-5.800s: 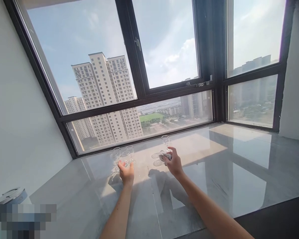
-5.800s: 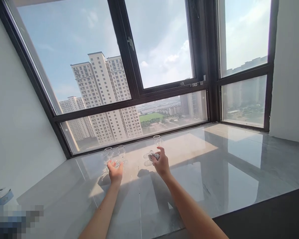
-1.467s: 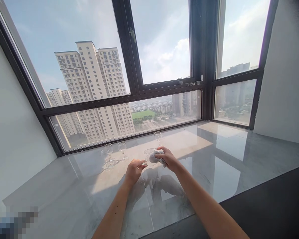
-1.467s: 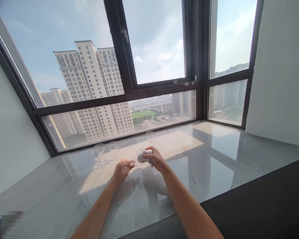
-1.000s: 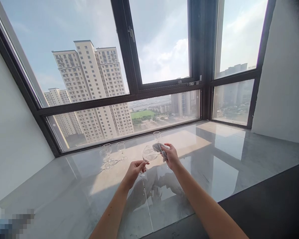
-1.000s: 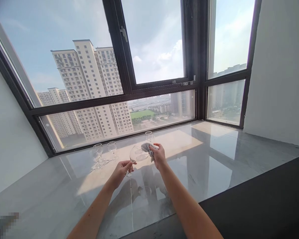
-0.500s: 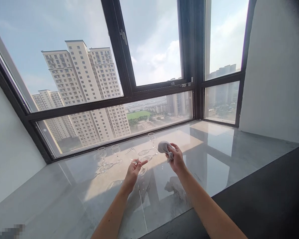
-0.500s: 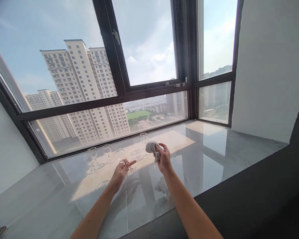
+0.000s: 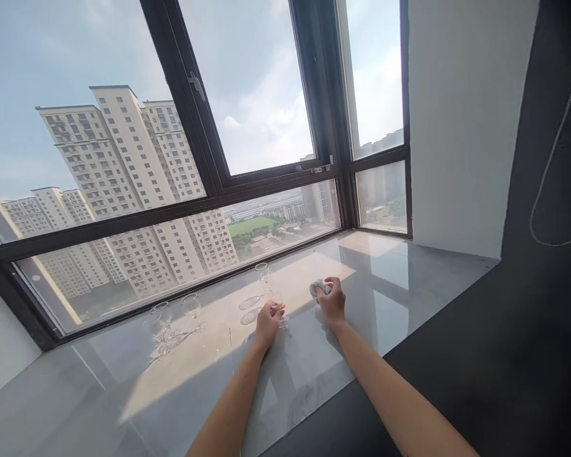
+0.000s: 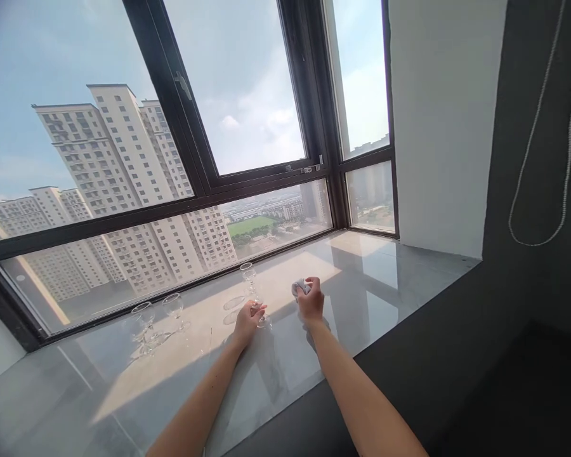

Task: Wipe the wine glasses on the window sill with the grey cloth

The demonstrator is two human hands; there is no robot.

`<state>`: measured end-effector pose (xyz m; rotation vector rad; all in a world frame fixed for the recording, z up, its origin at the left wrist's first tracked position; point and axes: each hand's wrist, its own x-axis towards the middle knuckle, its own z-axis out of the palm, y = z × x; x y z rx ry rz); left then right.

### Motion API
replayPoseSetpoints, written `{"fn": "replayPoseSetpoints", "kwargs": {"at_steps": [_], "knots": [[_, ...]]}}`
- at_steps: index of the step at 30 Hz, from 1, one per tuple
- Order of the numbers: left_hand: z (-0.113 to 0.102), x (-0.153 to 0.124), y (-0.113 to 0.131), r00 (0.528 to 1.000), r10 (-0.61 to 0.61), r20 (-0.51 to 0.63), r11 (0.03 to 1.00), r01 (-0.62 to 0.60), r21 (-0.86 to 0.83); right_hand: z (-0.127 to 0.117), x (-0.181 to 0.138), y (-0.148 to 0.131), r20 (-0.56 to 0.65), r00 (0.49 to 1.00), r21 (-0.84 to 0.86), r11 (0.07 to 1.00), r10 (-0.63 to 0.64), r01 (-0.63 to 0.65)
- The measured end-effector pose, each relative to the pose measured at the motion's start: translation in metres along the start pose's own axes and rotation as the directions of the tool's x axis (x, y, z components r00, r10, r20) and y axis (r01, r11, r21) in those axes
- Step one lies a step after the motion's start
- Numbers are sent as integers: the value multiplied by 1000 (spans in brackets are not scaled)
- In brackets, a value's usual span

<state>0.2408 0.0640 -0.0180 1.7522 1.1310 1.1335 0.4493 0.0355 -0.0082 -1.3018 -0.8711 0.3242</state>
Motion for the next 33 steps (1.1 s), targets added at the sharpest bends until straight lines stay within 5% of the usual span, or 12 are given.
{"fn": "replayPoseSetpoints", "kwargs": {"at_steps": [5, 10, 18, 33], "knots": [[-5, 7, 1, 993, 102, -66, 838, -50, 544, 4, -1, 1, 12, 997, -48, 996, -77, 78], [-12, 6, 2, 997, -75, 2, 596, 43, 802, 8, -2, 2, 62, 987, -77, 986, -146, 151], [-19, 15, 1, 969, -135, 208, 539, -105, 836, 8, -3, 1, 63, 985, -85, 982, -162, 167], [-25, 34, -5, 952, -174, 253, 588, -105, 802, 8, -5, -2, 85, 980, -86, 979, -177, 184]]}}
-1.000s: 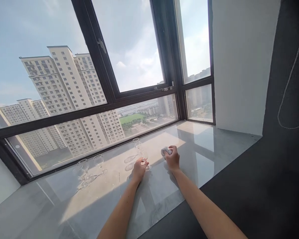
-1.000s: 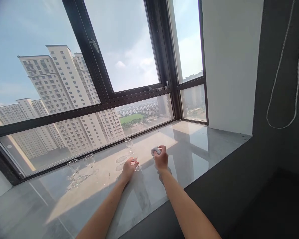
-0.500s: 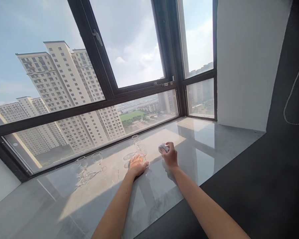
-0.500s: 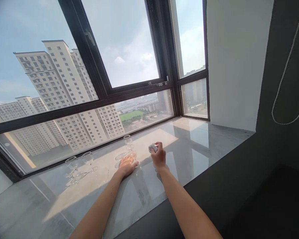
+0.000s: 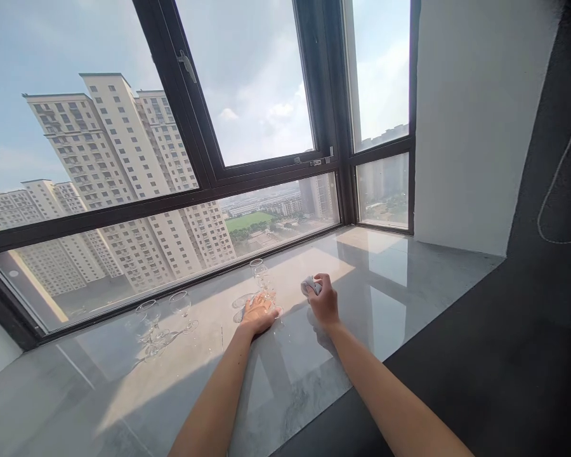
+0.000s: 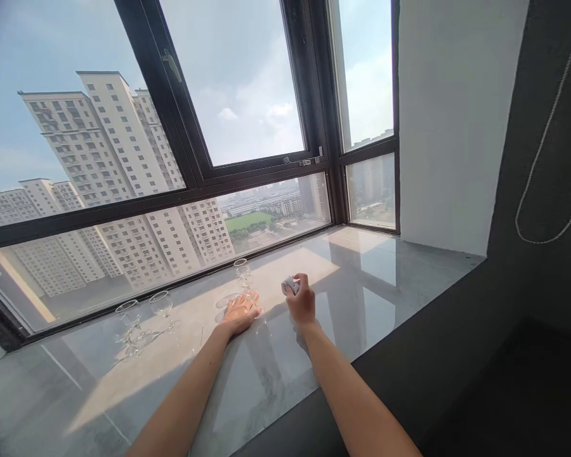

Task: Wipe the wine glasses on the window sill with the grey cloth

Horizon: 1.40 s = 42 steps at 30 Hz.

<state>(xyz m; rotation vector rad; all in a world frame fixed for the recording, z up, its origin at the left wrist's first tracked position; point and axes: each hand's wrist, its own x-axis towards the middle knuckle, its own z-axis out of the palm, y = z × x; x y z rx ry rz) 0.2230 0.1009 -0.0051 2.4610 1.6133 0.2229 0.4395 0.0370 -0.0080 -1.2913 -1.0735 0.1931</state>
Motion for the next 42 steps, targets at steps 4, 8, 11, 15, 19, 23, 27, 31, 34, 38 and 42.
{"fn": "replayPoseSetpoints", "kwargs": {"at_steps": [4, 8, 11, 15, 19, 23, 27, 31, 34, 38, 42], "knots": [[-4, 3, 1, 1000, -3, 14, 1000, 3, 26, 1, 0, 1, 6, 1000, 5, 1000, -9, 9], [-7, 4, 0, 999, -1, 34, 1000, 0, 20, 2, -1, 2, 21, 1000, -2, 1000, -6, 6], [-7, 5, 0, 999, 1, 44, 1000, -1, 16, 2, -1, 2, 20, 1000, -7, 1000, -7, 7], [-7, 10, 1, 998, -6, 56, 999, 4, 34, 2, -1, 3, 20, 1000, -23, 1000, -11, 11], [-8, 14, 4, 996, -11, 90, 997, 4, 79, 4, -1, 4, 2, 1000, -36, 999, -31, 31], [-6, 18, 5, 996, -17, 88, 996, 9, 91, 4, 0, 4, 1, 999, -38, 999, -39, 39], [-3, 23, 3, 997, -23, 72, 997, 17, 78, 3, -1, 2, -7, 999, -49, 998, -36, 36], [0, 24, 2, 1000, -27, -9, 999, 27, 45, 3, -2, 3, 0, 999, -53, 998, -38, 38], [0, 10, 0, 985, 2, -170, 1000, 2, 24, 3, -2, 5, -4, 999, -56, 997, -46, 45], [-6, -33, -17, 889, 56, -454, 998, -50, 27, 2, -2, 5, -14, 999, -51, 998, -47, 46], [-26, -93, -65, 649, -77, -757, 996, 77, -35, 2, -2, 7, -12, 999, -57, 998, -31, 30]]}}
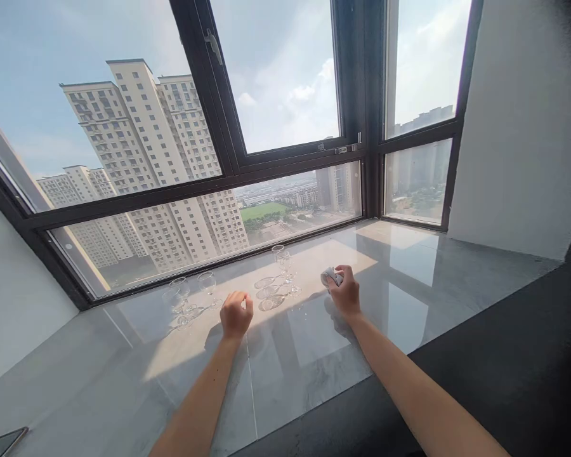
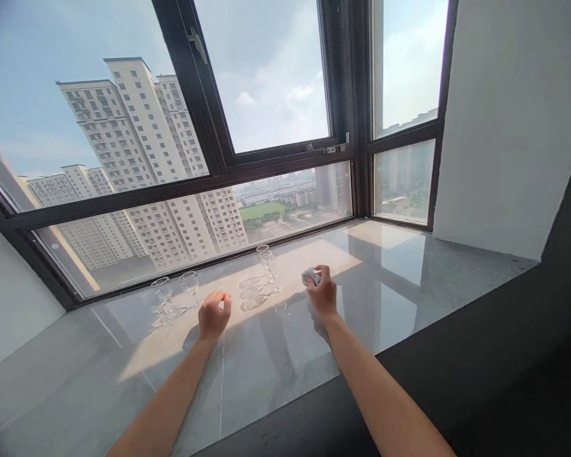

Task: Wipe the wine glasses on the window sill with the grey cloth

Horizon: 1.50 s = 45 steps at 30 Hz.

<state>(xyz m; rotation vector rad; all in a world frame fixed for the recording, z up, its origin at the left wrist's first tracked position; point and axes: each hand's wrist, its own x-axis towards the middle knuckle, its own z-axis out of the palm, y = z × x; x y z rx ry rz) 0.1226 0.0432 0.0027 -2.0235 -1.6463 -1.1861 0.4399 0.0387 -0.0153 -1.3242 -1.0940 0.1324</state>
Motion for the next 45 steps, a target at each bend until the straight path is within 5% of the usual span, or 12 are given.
{"fn": "replayPoseSetpoints", "kwargs": {"at_steps": [3, 7, 10, 17, 22, 25, 28, 32, 35, 39, 42, 45], "knots": [[-41, -9, -56, 938, -169, -302, 984, 181, 11, -1, -1, 3, -3, 1000, -26, 1000, 8, -8], [-69, -14, -126, 752, -417, -510, 886, 462, -43, -4, -2, 5, 0, 1000, -65, 998, 3, -3], [-66, -9, -153, 681, -614, -400, 780, 600, -177, -5, -3, 5, -10, 1000, -89, 996, -3, 2], [-46, 6, -159, 716, -697, -38, 703, 671, -238, 3, -4, 7, 18, 999, -133, 990, -47, 49], [-49, 6, -166, 695, -719, 5, 671, 695, -259, 7, -4, 8, 2, 997, -143, 987, -76, 75], [-61, 8, -150, 777, -603, -178, 792, 558, -248, 6, -6, 3, -5, 998, -136, 988, -70, 69], [-72, 7, -111, 892, -335, -303, 938, 285, -199, 5, -15, -10, 21, 997, -117, 990, -80, 82], [-71, -10, -42, 998, -57, -39, 989, 51, -137, 12, -44, -38, 105, 969, -61, 971, -225, 232], [-62, -26, -7, 962, 8, 272, 997, 13, -76, 21, -76, -62, 249, 842, 15, 871, -478, 490], [-57, -33, 1, 901, 85, 426, 996, -83, -23, 38, -116, -97, 486, 562, 177, 705, -670, 687], [-62, -29, -6, 875, 247, 415, 962, -272, 1, 51, -133, -118, 478, 513, 228, 665, -713, 711], [-66, -23, -10, 842, 382, 382, 908, -418, 12, 62, -138, -129, 444, 553, 252, 691, -705, 678]]}}
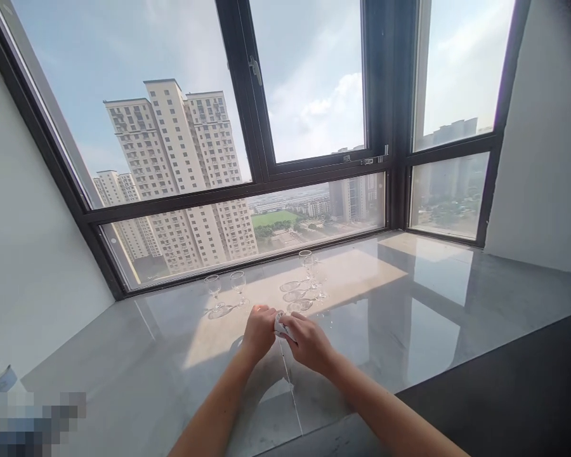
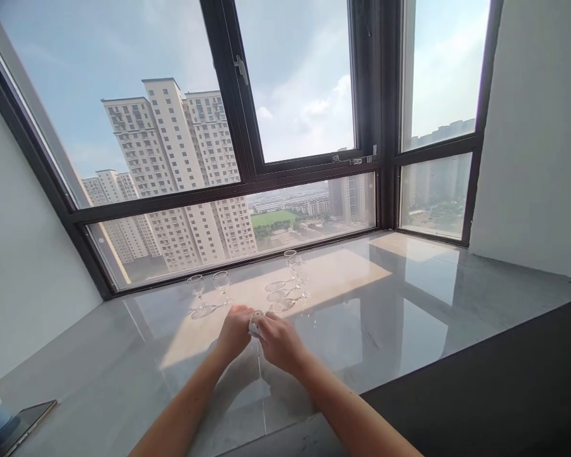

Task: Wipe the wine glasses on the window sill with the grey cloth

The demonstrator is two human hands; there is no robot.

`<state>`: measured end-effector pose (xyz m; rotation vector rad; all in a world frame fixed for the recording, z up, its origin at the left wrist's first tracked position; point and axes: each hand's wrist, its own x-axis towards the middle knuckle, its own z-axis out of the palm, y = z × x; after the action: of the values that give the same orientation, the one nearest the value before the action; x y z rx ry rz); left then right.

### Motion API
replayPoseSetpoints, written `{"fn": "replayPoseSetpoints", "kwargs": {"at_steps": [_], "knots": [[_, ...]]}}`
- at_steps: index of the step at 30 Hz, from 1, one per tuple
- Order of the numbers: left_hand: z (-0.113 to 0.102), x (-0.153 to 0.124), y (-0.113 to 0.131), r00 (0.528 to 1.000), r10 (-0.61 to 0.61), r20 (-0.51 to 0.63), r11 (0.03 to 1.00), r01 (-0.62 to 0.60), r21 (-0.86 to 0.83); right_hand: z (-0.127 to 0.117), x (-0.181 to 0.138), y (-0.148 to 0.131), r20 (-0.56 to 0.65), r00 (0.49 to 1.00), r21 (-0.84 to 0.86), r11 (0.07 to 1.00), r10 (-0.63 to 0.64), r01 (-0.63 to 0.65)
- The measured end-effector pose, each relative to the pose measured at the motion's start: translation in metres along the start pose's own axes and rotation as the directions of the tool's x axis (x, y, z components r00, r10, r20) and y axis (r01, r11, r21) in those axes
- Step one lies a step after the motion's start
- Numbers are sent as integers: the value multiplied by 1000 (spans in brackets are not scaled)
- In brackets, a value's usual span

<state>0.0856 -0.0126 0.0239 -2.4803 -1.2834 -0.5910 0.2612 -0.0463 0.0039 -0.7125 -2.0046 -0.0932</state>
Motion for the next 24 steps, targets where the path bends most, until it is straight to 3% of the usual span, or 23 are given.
{"fn": "replayPoseSetpoints", "kwargs": {"at_steps": [4, 7, 9, 12, 14, 15, 17, 20, 22, 24], "knots": [[-2, 1, -2, 997, 49, -54, 998, -47, 42, 4, 4, 5, -127, 984, 67, 991, 127, -119], [-5, 0, -1, 996, 73, -49, 997, -72, 37, 0, 4, 13, -247, 924, 161, 952, 294, -260], [-9, -1, -1, 995, 93, -41, 995, -92, 27, -6, 4, 19, -313, 849, 229, 901, 426, -368], [-14, -1, -3, 993, 87, -74, 996, -87, 4, -16, 7, 30, -398, 678, 344, 786, 618, -514], [-15, -1, -5, 994, 45, -103, 999, -47, -11, -21, 8, 34, -361, 586, 473, 684, 725, -555], [-14, -1, -6, 994, 16, -107, 1000, -18, -21, -22, 9, 35, -302, 564, 548, 624, 769, -557], [-10, -1, -7, 995, -56, -83, 998, 52, -46, -20, 9, 34, -133, 554, 673, 485, 822, -558], [-4, -2, -7, 984, -179, -8, 982, 178, -66, -13, 7, 28, 99, 571, 727, 333, 815, -601], [-2, -2, -6, 972, -230, 45, 972, 232, -47, -8, 6, 24, 185, 610, 725, 312, 771, -614], [-1, -3, -5, 970, -228, 88, 973, 230, -16, -6, 6, 22, 187, 649, 744, 325, 738, -584]]}}
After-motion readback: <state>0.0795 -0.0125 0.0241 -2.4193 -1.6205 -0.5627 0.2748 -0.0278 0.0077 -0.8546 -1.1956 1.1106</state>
